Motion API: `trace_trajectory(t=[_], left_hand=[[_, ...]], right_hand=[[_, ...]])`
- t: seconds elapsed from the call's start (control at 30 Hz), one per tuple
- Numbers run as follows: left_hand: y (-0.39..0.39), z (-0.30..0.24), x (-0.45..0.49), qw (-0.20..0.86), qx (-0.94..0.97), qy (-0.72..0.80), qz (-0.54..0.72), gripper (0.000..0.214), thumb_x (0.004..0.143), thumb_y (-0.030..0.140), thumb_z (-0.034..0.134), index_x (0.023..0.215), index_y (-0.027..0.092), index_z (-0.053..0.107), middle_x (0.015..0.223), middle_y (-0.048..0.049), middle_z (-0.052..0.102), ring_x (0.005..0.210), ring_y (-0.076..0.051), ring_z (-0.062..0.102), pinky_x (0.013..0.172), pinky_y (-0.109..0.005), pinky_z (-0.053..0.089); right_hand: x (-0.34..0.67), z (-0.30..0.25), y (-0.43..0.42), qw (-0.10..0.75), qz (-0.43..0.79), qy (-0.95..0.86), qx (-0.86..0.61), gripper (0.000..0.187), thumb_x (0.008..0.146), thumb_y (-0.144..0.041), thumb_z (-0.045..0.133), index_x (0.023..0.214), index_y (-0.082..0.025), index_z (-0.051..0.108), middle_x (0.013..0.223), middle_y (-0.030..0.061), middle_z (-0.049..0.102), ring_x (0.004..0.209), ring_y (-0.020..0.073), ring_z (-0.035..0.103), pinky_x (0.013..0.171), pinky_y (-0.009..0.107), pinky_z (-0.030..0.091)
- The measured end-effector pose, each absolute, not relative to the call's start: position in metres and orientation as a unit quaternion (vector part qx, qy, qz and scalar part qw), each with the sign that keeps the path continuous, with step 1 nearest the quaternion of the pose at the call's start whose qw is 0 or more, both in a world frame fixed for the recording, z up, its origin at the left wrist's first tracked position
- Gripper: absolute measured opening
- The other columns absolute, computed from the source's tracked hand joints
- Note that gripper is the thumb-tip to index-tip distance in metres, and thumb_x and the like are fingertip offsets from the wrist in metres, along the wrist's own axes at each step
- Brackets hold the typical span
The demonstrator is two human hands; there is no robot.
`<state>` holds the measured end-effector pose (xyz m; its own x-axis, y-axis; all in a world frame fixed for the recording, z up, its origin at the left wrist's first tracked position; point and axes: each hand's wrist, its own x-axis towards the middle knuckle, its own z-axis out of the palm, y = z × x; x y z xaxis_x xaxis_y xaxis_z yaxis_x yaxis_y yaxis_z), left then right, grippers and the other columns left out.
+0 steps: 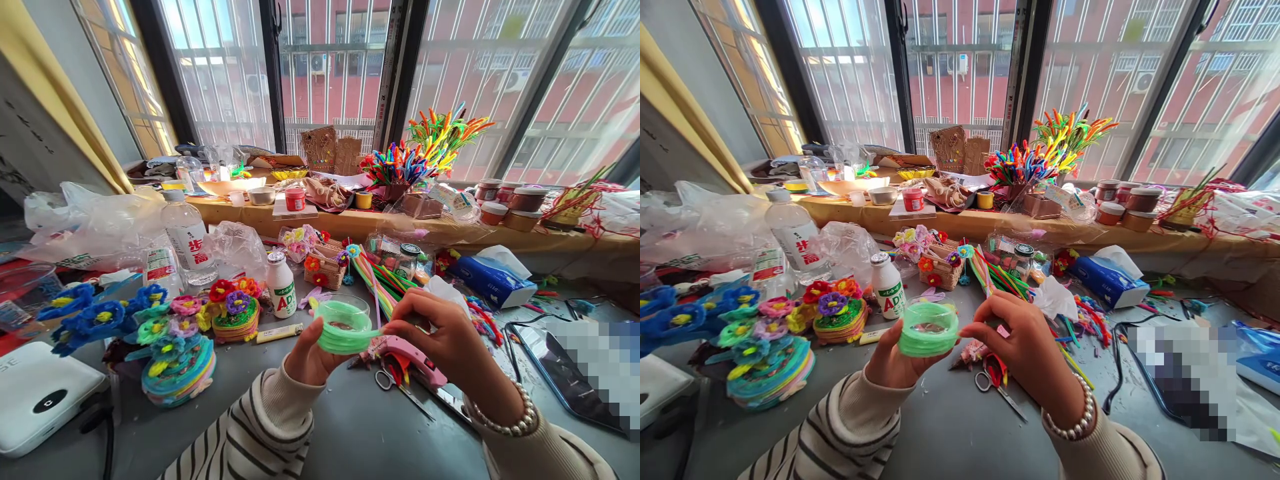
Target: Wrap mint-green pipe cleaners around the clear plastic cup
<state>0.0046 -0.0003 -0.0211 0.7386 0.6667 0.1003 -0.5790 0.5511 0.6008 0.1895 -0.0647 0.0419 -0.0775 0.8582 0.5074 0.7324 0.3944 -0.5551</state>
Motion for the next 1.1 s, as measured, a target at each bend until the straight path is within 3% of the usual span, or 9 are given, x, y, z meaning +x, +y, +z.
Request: trace_trajectory(t=[0.23, 0.4, 0.7, 1.1], left_hand=[[-0.0009, -0.0218, 0.0049, 0.886, 0.303, 0.061, 0.344, 0.035, 0.079, 0.031, 0.050, 0.104, 0.009, 0.057, 0.104, -0.0120, 0.064, 0.101, -0.025, 0.057, 0.093, -0.040, 0.037], [-0.0039, -0.0191, 0.0058, 0.893, 0.300, 0.029, 0.335, 0.032, 0.080, 0.032, 0.050, 0.101, 0.011, 0.061, 0.103, -0.0097, 0.065, 0.100, -0.024, 0.057, 0.090, -0.037, 0.040], [-0.0039, -0.0174, 0.0047, 0.907, 0.304, -0.028, 0.290, 0.034, 0.081, 0.033, 0.048, 0.105, 0.012, 0.060, 0.106, -0.0070, 0.065, 0.103, -0.022, 0.056, 0.091, -0.035, 0.040], [0.0000, -0.0260, 0.0045, 0.908, 0.321, -0.067, 0.260, 0.039, 0.083, 0.036, 0.044, 0.111, 0.013, 0.056, 0.112, -0.0072, 0.061, 0.105, -0.023, 0.054, 0.091, -0.036, 0.037]], right_hand=[[0.1891, 0.0441, -0.0654, 0.401, 0.083, -0.734, -0.542, 0.024, 0.077, -0.037, 0.055, 0.063, -0.018, 0.056, 0.061, -0.0016, 0.054, 0.054, 0.0095, 0.045, 0.050, 0.021, 0.035], [0.1883, 0.0444, -0.0663, 0.395, 0.084, -0.735, -0.545, 0.022, 0.078, -0.037, 0.054, 0.065, -0.019, 0.055, 0.061, -0.0018, 0.055, 0.055, 0.0095, 0.047, 0.052, 0.021, 0.037], [0.1888, 0.0400, -0.0660, 0.394, 0.124, -0.733, -0.541, 0.026, 0.075, -0.041, 0.057, 0.093, -0.022, 0.059, 0.061, -0.0040, 0.049, 0.052, 0.0085, 0.047, 0.049, 0.019, 0.040], [0.1883, 0.0409, -0.0651, 0.386, 0.140, -0.746, -0.524, 0.023, 0.074, -0.039, 0.059, 0.090, -0.022, 0.064, 0.060, -0.0029, 0.051, 0.051, 0.0074, 0.044, 0.047, 0.018, 0.036]])
